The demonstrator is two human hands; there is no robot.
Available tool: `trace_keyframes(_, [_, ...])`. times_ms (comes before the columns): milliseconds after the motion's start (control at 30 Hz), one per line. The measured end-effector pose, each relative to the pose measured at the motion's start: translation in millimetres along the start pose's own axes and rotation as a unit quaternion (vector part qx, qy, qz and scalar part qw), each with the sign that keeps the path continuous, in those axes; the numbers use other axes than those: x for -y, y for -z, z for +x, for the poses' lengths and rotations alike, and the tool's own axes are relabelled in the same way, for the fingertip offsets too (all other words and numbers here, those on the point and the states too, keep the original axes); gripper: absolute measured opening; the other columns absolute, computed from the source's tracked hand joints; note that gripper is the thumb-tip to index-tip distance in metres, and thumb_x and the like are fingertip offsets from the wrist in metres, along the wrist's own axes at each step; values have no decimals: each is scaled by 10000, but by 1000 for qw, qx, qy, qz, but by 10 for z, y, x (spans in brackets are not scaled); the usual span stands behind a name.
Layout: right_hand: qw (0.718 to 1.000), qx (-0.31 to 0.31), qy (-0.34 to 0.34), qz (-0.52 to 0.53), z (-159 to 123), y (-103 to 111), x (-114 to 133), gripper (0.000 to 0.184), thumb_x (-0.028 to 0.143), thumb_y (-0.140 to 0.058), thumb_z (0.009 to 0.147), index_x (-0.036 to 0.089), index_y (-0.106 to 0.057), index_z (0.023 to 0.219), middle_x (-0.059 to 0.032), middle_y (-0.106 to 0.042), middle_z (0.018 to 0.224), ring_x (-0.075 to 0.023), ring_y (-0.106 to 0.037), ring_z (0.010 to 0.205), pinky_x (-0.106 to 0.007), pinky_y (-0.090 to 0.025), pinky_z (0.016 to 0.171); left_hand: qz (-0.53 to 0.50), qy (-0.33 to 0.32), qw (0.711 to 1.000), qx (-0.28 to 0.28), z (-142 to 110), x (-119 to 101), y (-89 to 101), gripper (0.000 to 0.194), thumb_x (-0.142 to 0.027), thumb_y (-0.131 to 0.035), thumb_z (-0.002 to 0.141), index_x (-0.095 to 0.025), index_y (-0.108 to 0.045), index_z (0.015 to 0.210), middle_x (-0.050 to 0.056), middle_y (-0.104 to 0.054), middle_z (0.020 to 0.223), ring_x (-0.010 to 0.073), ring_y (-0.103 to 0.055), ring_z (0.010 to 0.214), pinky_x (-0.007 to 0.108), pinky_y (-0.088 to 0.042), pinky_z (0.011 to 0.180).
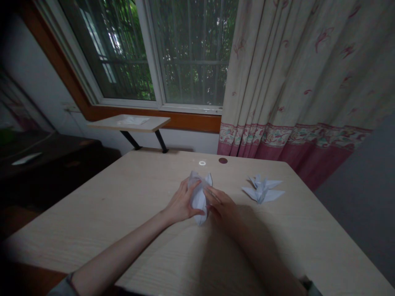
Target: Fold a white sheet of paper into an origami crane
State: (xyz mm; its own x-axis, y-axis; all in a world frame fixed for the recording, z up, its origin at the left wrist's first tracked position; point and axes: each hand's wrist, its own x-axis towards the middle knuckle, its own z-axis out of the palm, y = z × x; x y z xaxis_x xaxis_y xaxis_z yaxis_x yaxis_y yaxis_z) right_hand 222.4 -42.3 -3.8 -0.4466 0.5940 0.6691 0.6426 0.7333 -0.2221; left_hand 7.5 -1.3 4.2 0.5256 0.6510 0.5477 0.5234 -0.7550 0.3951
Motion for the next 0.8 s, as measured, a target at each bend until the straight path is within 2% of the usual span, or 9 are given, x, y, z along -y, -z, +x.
trace_keyframes(167, [999, 18, 31, -29, 25, -1, 18, 489, 237, -439, 947, 265, -356, 1429, -112, -417, 1448, -246, -443, 1293, -462, -466, 993, -9, 3, 1000, -13, -5, 6, -10, 1144, -444, -878, 503, -247, -206, 1407, 161, -349, 1394, 381, -351, 1290, 593, -369, 1021])
trace_keyframes(433, [999, 37, 1, -25, 29, -4, 21, 464, 221, -438, 939, 257, -410, 1401, -113, -304, 1514, -256, -340, 1366, -485, -413, 1035, -12, -4, 1000, -16, -13, 39, -49, 1243, -431, -878, 508, -259, -95, 1458, 177, -294, 1444, 401, -321, 1315, 623, -351, 1023])
trace_keyframes(633, [998, 52, -14, -35, 17, -16, 8, 482, 211, -434, 945, 278, -375, 1418, -103, -243, 1540, -253, -287, 1392, -502, -389, 1049, -8, -16, 1000, -9, -10, 26, -26, 1251, -436, -869, 529, -275, -69, 1477, 163, -275, 1466, 393, -310, 1321, 614, -360, 1022])
trace_keyframes(800, [996, 63, -27, -58, 15, -47, 7, 469, 220, -437, 944, 252, -397, 1410, -129, -227, 1541, -275, -284, 1389, -520, -384, 1043, -8, -17, 1000, -3, 2, -10, 5, 1237, -417, -871, 538, -278, -78, 1477, 151, -285, 1469, 375, -324, 1316, 596, -353, 1043])
